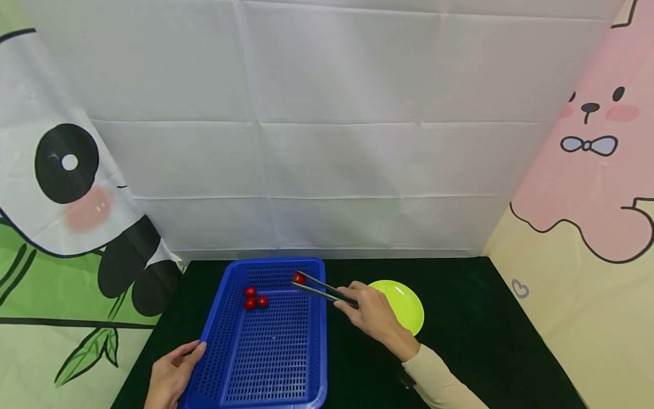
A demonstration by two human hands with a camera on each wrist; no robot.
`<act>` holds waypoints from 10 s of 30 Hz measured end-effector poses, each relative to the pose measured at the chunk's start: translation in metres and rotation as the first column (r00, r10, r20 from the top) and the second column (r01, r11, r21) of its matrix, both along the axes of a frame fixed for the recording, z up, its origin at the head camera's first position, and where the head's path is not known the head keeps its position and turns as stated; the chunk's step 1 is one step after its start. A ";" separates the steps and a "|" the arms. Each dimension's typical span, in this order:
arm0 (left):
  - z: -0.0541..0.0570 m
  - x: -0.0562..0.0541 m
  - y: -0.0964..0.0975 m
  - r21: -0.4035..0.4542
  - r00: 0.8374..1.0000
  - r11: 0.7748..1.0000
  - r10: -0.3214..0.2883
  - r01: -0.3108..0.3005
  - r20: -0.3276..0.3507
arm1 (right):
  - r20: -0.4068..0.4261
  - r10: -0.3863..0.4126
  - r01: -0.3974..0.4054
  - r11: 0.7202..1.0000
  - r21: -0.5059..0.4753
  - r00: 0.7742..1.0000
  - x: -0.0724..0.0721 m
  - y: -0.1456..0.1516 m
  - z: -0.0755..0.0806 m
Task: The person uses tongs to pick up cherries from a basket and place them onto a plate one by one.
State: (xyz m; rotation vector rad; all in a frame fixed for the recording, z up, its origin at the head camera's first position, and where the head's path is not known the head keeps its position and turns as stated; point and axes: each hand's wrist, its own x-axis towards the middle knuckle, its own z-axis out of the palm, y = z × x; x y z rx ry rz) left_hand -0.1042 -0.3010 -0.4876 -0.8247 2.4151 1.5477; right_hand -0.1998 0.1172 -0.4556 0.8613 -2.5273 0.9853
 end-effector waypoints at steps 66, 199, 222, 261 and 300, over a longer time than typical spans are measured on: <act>-0.003 0.002 0.004 0.048 0.998 0.998 0.041 -0.038 -0.055 | 0.077 -0.284 0.281 0.958 0.046 0.956 0.024 0.135 -0.038; -0.002 0.003 0.005 0.031 0.996 0.999 0.040 -0.038 -0.079 | 0.098 -0.182 0.161 0.968 0.190 0.978 -0.007 0.134 0.016; -0.001 0.004 0.005 0.025 0.996 0.999 0.039 -0.037 -0.078 | 0.074 -0.076 0.062 0.981 0.183 0.994 -0.019 0.091 0.029; -0.001 0.003 0.005 0.025 0.997 0.999 0.048 -0.047 -0.064 | 0.066 0.027 -0.043 0.963 0.265 0.997 -0.037 0.020 0.043; -0.001 0.004 0.007 0.027 0.997 0.998 0.056 -0.055 -0.059 | -0.029 0.174 -0.137 0.857 0.496 0.984 -0.044 -0.061 0.032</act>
